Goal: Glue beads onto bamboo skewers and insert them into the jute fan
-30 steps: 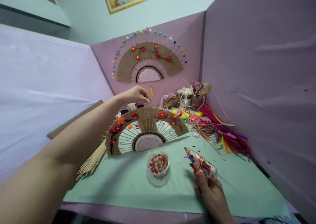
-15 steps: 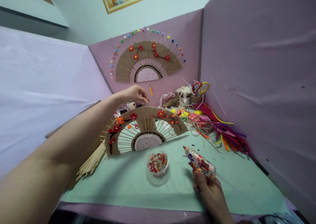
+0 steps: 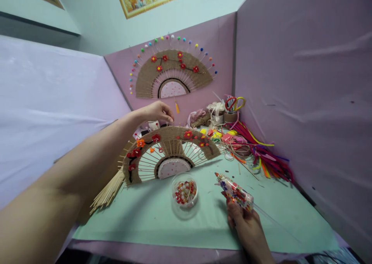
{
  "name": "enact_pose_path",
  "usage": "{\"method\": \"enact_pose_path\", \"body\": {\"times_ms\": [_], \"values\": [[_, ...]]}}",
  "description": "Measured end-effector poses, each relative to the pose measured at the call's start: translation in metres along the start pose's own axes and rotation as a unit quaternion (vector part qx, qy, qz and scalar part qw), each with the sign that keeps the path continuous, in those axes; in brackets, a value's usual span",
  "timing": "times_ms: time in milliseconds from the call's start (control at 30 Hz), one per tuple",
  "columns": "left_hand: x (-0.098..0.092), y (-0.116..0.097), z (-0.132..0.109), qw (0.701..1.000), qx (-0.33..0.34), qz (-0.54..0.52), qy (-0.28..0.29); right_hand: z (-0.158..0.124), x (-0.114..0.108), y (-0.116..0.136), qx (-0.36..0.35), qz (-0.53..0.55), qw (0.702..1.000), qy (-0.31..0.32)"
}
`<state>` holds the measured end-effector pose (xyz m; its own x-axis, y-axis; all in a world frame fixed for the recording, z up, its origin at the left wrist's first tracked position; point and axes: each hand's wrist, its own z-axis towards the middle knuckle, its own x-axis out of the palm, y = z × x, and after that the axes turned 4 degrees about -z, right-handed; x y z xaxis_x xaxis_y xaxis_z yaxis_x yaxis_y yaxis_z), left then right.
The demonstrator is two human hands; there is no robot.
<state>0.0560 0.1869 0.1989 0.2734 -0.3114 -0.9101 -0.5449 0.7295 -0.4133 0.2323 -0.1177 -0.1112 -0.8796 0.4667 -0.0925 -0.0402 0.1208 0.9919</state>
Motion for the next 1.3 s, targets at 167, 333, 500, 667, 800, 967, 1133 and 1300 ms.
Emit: {"method": "enact_pose_path", "body": {"times_ms": [167, 333, 500, 667, 800, 967, 1133, 1300], "values": [[0.001, 0.002, 0.002, 1.000, 0.002, -0.014, 0.001, 0.000, 0.000, 0.000, 0.002, 0.010, 1.000, -0.002], [0.001, -0.002, 0.001, 1.000, -0.006, -0.009, 0.000, -0.001, 0.001, -0.003, -0.002, 0.021, 1.000, -0.011], [0.001, -0.010, -0.002, 1.000, -0.015, 0.014, -0.004, -0.001, -0.001, -0.003, -0.004, 0.016, 1.000, -0.003], [0.001, -0.011, -0.002, 1.000, -0.017, 0.013, -0.001, -0.001, 0.000, -0.003, -0.005, 0.007, 1.000, -0.007], [0.000, -0.009, -0.002, 1.000, -0.003, 0.017, 0.003, -0.001, 0.001, -0.005, -0.014, 0.008, 1.000, -0.019], [0.000, -0.007, 0.000, 0.999, 0.015, 0.027, 0.009, -0.001, 0.000, -0.004, -0.020, 0.023, 0.999, -0.016], [-0.001, -0.008, 0.000, 0.999, -0.005, 0.034, 0.012, -0.004, 0.002, -0.002, -0.031, 0.015, 0.999, -0.032], [-0.003, -0.005, 0.000, 0.999, -0.004, 0.031, 0.020, -0.003, 0.004, -0.006, -0.034, 0.024, 0.998, -0.044]]}}
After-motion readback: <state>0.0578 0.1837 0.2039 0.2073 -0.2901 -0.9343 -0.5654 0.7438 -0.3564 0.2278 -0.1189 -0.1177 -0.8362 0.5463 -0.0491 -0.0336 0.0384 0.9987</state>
